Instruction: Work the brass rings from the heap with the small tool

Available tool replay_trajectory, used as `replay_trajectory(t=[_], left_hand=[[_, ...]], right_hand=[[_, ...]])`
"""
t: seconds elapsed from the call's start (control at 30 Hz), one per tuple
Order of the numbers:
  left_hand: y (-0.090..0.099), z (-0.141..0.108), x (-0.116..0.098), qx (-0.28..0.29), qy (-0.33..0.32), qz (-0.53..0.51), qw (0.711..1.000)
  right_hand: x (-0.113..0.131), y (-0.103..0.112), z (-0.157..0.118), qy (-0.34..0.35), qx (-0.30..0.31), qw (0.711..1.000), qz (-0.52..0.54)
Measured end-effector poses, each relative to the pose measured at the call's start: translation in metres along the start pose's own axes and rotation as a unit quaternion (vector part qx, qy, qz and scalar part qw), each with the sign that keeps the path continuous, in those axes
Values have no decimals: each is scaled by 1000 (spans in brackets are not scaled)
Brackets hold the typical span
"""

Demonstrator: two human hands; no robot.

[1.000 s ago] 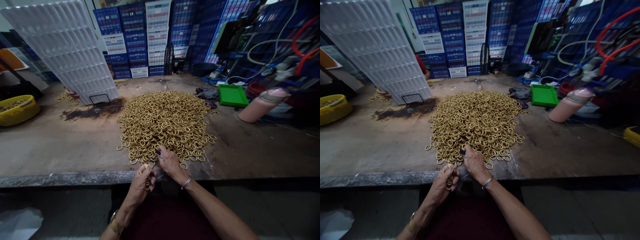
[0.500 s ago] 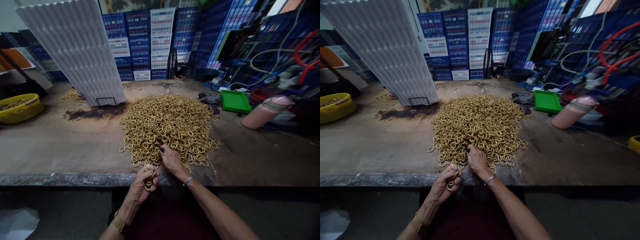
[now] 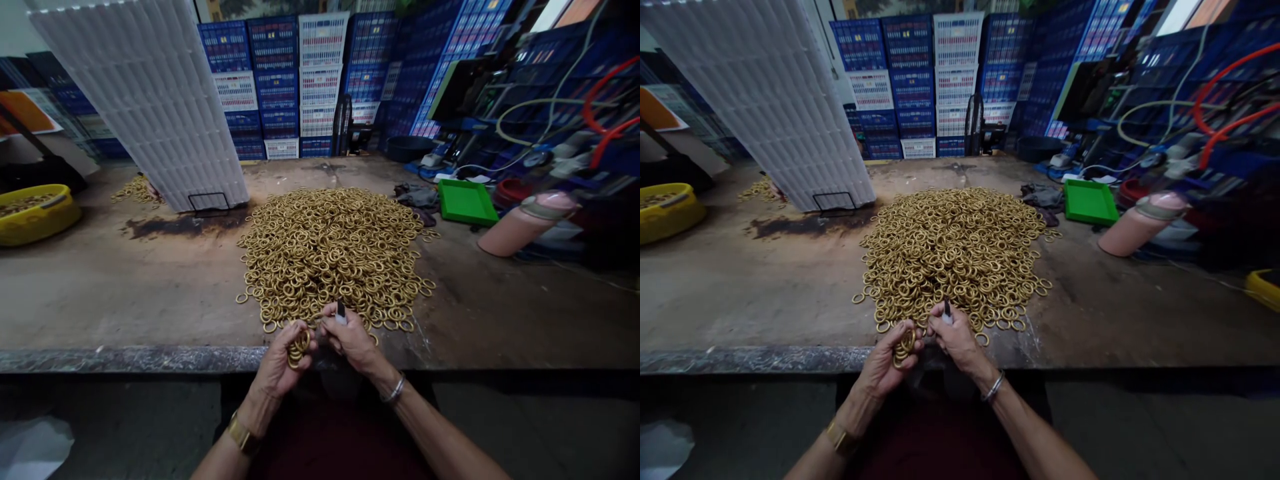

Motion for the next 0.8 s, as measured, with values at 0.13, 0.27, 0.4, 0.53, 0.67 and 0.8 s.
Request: replay_trajectory(t=[0.13, 0.27, 0.4, 0.53, 0.67, 0.8], left_hand=[[-2, 1, 1, -14, 4, 2, 1000], [0, 3, 3, -34, 3, -15, 999], [1, 5, 5, -39, -1, -20, 999], [-3, 4, 7, -19, 9, -7, 1000], [-6, 3, 8, -7, 12, 16, 1000], [-7, 3, 7, -11, 2, 61, 998]], right_hand=[[-6, -3, 0, -11, 14, 999, 51], [-6, -4, -2, -8, 18, 997, 75], [-7, -5, -4, -14, 10, 998, 55], [-9, -5, -4, -14, -6, 1000, 27], [-10, -3, -3, -11, -20, 1000, -5], [-13, 1, -1, 11, -29, 998, -61]])
Point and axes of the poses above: each hand's wrist, its own z-axis towards the middle knuckle, its own y-axis out of the back of the hand, x = y × z, the point moved 5 cm from there along z, towards the middle knuckle, and after that the axes turned 1 degree about x, right-handed, at the moved point
